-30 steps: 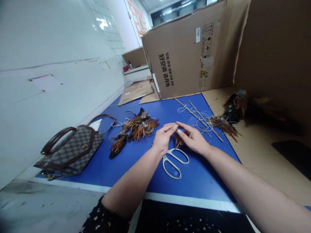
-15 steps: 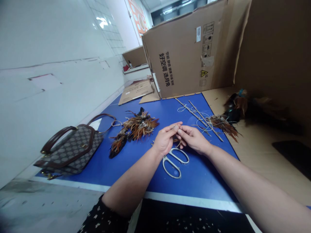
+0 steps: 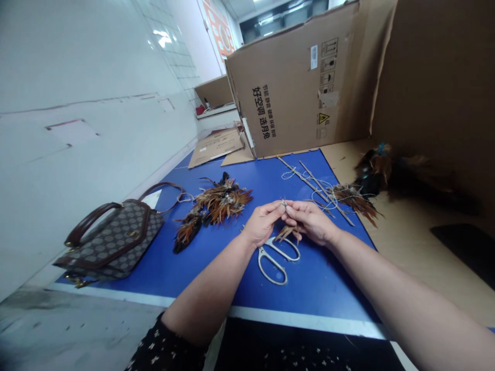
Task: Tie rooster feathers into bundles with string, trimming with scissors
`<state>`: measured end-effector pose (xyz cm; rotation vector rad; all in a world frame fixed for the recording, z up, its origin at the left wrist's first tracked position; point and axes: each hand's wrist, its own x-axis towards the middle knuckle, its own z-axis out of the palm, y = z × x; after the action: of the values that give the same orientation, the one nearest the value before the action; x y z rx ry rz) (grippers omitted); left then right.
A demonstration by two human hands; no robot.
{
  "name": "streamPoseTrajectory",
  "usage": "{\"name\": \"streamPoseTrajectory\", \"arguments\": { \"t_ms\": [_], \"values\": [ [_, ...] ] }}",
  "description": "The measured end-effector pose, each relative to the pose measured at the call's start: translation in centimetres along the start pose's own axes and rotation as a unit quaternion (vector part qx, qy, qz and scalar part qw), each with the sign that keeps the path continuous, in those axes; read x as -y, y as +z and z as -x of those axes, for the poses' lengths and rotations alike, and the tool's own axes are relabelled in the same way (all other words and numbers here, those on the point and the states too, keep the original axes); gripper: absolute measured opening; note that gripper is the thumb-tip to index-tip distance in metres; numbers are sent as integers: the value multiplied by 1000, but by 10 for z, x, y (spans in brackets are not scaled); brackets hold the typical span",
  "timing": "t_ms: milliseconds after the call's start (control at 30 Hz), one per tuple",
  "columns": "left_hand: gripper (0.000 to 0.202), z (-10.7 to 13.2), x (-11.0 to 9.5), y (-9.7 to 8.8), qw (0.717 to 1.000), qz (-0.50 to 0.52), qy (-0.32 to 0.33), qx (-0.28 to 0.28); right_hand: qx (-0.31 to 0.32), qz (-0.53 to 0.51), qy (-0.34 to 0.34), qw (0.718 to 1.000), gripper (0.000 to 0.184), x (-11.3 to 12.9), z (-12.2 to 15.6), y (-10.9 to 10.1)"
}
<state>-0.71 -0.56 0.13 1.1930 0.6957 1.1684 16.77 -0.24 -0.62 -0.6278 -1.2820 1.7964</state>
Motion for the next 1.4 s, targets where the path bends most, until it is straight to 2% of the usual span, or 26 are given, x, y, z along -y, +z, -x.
{"name": "streamPoseTrajectory", "arguments": {
  "t_ms": [167, 300, 433, 533, 667, 733, 833, 900, 1000, 1067, 1200, 1400],
  "values": [
    [23, 1, -2, 2, 998, -27, 44, -24, 3, 2, 8, 1000, 36, -1, -1, 4],
    [30, -3, -3, -1, 995, -9, 44, -89, -8, 60, 16, 998, 41, -4, -2, 5],
    [40, -10, -9, -10, 982, 62, 78, -161, -35, 150, 10, 988, 47, -5, -4, 3],
    [45, -16, -17, -21, 964, 98, 101, -225, -94, 213, -12, 972, 50, -4, -6, -3],
    [46, -20, -26, -33, 942, 76, 131, -299, -211, 254, -76, 941, 46, -5, -10, -15],
    [46, -19, -26, -34, 948, 48, 128, -289, -264, 281, -117, 915, 39, -7, -11, -19],
    [44, -14, -20, -27, 974, -21, 78, -210, -295, 340, -194, 872, 30, -6, -9, -17],
    [43, -9, -15, -21, 988, -67, 36, -135, -276, 396, -275, 832, 27, -4, -7, -11],
    [42, -3, -10, -14, 992, -113, 16, -48, -216, 459, -373, 777, 30, -1, -4, -1],
    [42, -1, -10, -11, 991, -127, 12, -25, -182, 465, -396, 771, 37, 0, -3, 2],
    [43, 0, -11, -12, 992, -127, 0, -22, -142, 460, -398, 781, 41, -2, -3, 3],
    [41, -1, -9, -15, 990, -141, 6, -23, -126, 463, -398, 782, 38, -1, -2, 4]
  ]
}}
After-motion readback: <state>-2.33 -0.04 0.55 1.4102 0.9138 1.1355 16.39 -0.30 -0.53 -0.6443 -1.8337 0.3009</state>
